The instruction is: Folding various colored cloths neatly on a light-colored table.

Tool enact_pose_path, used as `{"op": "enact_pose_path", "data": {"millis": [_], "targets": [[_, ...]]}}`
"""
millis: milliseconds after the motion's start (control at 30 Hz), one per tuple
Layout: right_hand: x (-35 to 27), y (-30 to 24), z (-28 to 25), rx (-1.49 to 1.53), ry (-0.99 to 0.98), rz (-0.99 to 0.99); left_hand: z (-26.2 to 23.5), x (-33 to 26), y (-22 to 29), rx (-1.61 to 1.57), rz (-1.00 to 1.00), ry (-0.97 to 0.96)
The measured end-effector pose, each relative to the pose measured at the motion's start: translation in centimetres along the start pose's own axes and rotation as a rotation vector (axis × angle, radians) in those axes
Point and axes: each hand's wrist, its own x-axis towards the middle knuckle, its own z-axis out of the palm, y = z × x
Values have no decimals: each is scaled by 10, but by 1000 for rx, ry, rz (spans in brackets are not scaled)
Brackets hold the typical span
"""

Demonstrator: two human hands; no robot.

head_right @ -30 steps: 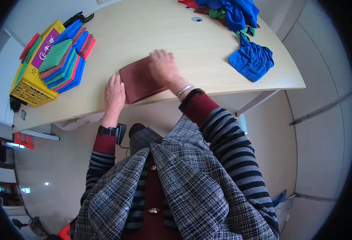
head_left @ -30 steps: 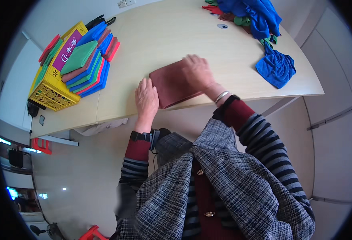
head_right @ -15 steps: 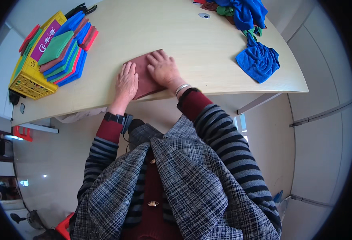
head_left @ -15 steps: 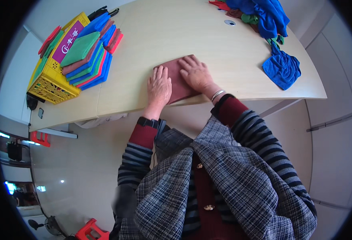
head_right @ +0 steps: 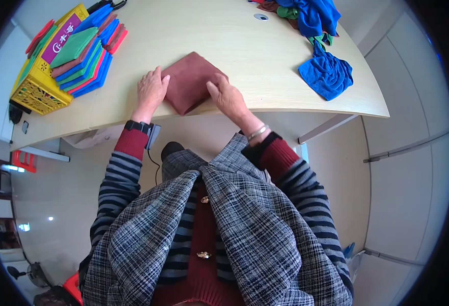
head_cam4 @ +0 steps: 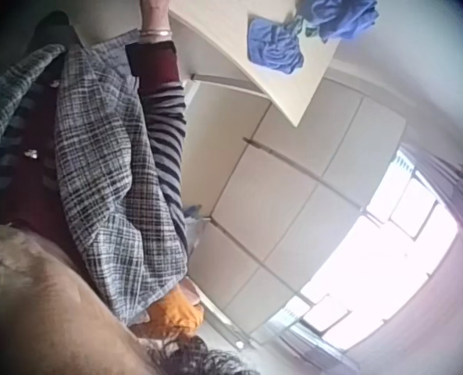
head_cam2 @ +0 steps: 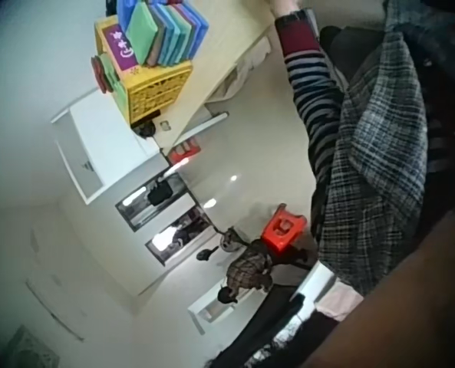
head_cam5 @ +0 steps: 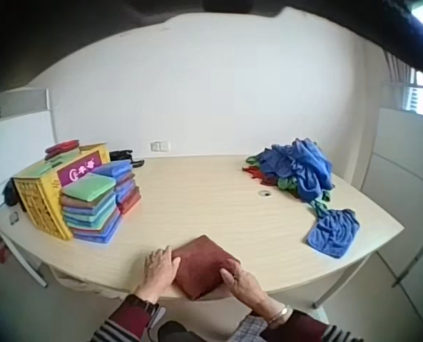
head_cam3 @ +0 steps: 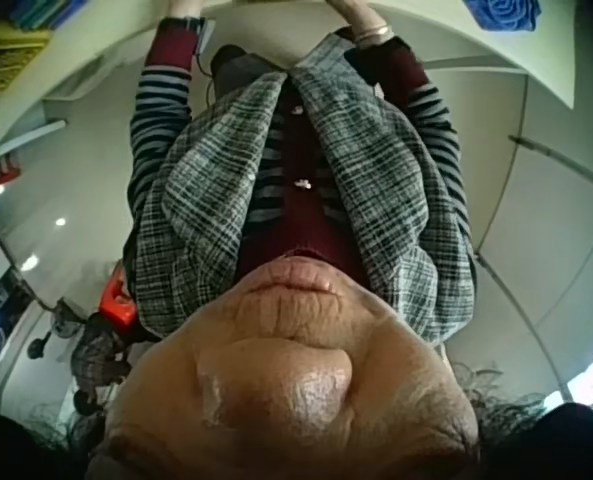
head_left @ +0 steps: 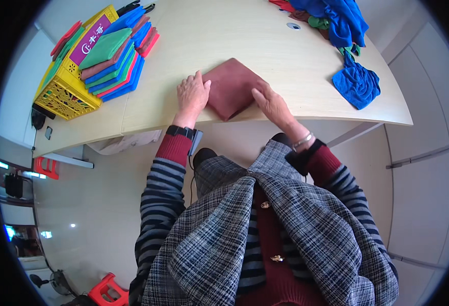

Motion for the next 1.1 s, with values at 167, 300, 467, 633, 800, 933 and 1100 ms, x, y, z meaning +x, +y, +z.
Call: {"op": "enact_pose_path", "data": {"millis": [167, 300, 467, 633, 800, 933, 1100], "targets": [[53, -1, -10, -182, -21, 13, -22, -41, 12, 15, -187, -68], [65, -26, -2, -383, -13, -77, -27, -45, 5, -52, -144, 56], [90, -14, 45, -348, 60, -369, 0, -2, 23, -116, 164, 211], [94, 6, 76, -555, 87, -390, 52, 22, 12, -104, 269, 109], [102, 9, 66, -576, 29, -275, 41, 18, 18, -93, 173, -25], [110, 14, 59, -554, -24, -165, 39, 21, 22, -64, 126, -87], [102, 26, 55, -530, 64, -116, 43, 21, 22, -66, 93, -104]]}}
